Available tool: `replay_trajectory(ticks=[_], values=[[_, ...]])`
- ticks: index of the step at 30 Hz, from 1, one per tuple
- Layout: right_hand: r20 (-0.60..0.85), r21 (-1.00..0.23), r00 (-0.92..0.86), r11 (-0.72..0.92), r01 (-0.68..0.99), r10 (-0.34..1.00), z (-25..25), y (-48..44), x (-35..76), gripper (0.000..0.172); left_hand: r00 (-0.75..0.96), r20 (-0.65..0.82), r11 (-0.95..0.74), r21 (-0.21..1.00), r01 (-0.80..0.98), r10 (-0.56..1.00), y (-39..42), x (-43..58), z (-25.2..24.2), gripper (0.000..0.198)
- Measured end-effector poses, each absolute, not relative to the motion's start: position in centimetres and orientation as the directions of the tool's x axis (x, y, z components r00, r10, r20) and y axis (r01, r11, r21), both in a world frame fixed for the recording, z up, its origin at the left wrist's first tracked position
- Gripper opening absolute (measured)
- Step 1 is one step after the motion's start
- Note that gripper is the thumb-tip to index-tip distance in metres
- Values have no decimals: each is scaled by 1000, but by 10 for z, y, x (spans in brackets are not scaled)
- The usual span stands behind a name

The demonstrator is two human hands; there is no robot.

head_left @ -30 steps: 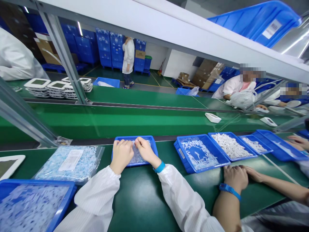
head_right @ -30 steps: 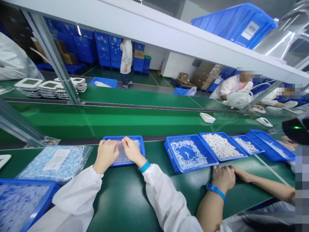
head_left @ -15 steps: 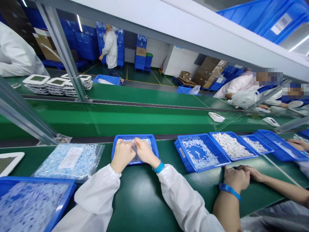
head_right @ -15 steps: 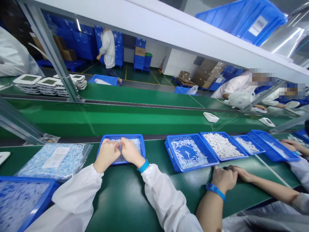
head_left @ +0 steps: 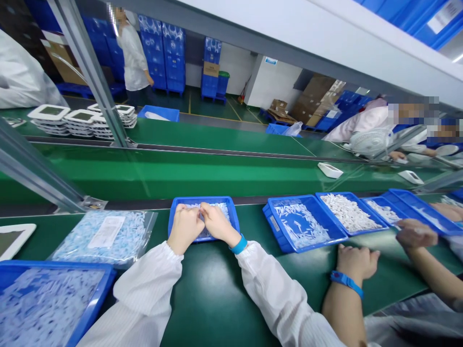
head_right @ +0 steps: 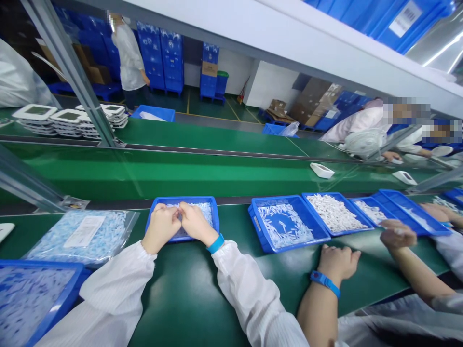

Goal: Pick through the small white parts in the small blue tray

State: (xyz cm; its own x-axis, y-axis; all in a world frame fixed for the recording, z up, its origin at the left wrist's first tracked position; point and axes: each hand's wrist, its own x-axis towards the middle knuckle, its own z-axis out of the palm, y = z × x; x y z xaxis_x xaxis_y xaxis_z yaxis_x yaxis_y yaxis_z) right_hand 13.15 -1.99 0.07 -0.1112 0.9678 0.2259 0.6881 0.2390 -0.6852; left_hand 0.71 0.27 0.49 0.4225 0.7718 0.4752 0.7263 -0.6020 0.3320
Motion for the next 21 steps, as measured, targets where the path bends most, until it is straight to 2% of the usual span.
replay_trajectory(ticks=[6, 16, 21], values=[[235, -669, -125, 254, 698, 964, -2, -19, 132, 22, 416, 511, -614, 315, 724, 752, 3, 8, 4, 22], [293, -809, -21, 260, 528, 956, -4, -17, 138, 35, 417, 525, -626, 321, 711, 742, 5, 6, -1, 25], [277, -787, -44, 253, 563, 960, -2, -18, 139, 35, 408, 543, -637, 340, 692, 734, 6, 7, -2, 23]])
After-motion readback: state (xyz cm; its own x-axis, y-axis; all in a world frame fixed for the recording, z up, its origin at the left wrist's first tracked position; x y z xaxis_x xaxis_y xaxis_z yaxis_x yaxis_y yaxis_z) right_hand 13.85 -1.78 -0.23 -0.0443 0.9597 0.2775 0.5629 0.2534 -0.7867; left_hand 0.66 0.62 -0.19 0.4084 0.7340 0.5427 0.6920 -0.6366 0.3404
